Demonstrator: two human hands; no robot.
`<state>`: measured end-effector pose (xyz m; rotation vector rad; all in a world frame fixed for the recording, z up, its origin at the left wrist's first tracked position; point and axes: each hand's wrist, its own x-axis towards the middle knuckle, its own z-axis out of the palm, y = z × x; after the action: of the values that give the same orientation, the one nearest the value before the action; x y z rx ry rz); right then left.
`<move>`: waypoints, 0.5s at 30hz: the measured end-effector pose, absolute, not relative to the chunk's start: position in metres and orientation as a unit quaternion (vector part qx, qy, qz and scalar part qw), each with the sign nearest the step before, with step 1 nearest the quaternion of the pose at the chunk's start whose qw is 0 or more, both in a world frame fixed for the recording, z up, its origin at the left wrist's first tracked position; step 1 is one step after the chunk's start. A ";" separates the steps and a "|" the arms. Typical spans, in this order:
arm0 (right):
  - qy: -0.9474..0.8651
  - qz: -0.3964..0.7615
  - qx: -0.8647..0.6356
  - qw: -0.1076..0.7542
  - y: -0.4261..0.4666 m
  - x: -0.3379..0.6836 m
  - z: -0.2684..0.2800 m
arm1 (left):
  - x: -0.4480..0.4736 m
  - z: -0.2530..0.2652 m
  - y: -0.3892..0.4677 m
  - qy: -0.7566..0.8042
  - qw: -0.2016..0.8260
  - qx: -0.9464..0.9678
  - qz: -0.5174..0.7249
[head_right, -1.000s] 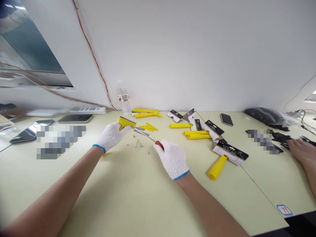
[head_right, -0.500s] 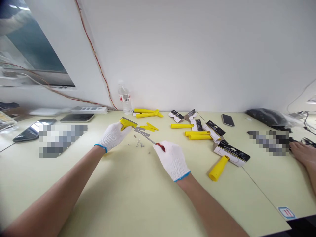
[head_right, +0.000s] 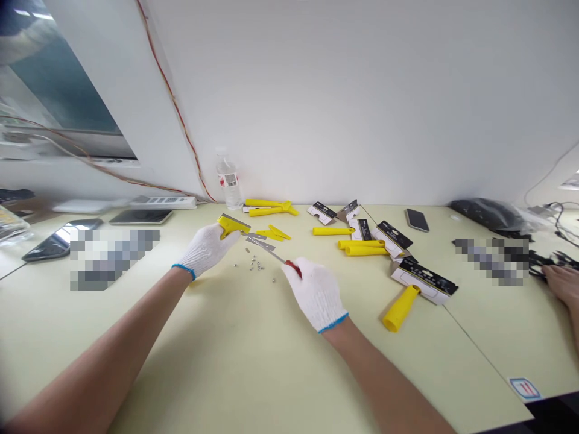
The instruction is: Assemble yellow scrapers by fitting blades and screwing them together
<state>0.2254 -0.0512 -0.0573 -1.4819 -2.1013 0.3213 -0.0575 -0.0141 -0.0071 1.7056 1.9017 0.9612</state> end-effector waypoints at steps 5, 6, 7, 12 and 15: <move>-0.795 0.271 -0.516 0.169 -0.055 0.234 -0.052 | -0.058 -0.010 -0.011 0.688 0.199 0.618 0.324; -0.796 0.259 -0.516 0.182 -0.055 0.234 -0.052 | -0.057 -0.010 -0.012 0.689 0.198 0.617 0.324; -0.796 0.232 -0.521 0.205 -0.055 0.233 -0.052 | -0.056 -0.010 -0.012 0.689 0.198 0.616 0.326; -0.766 0.086 -0.560 0.305 -0.051 0.222 -0.056 | -0.049 -0.010 -0.016 0.691 0.203 0.607 0.336; -0.769 0.068 -0.556 0.310 -0.047 0.224 -0.059 | -0.046 -0.007 -0.018 0.691 0.207 0.599 0.347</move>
<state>0.2242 -0.0471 -0.0590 -1.4683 -2.0303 0.1805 -0.0457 -0.0184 -0.0067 1.6690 1.9256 0.9663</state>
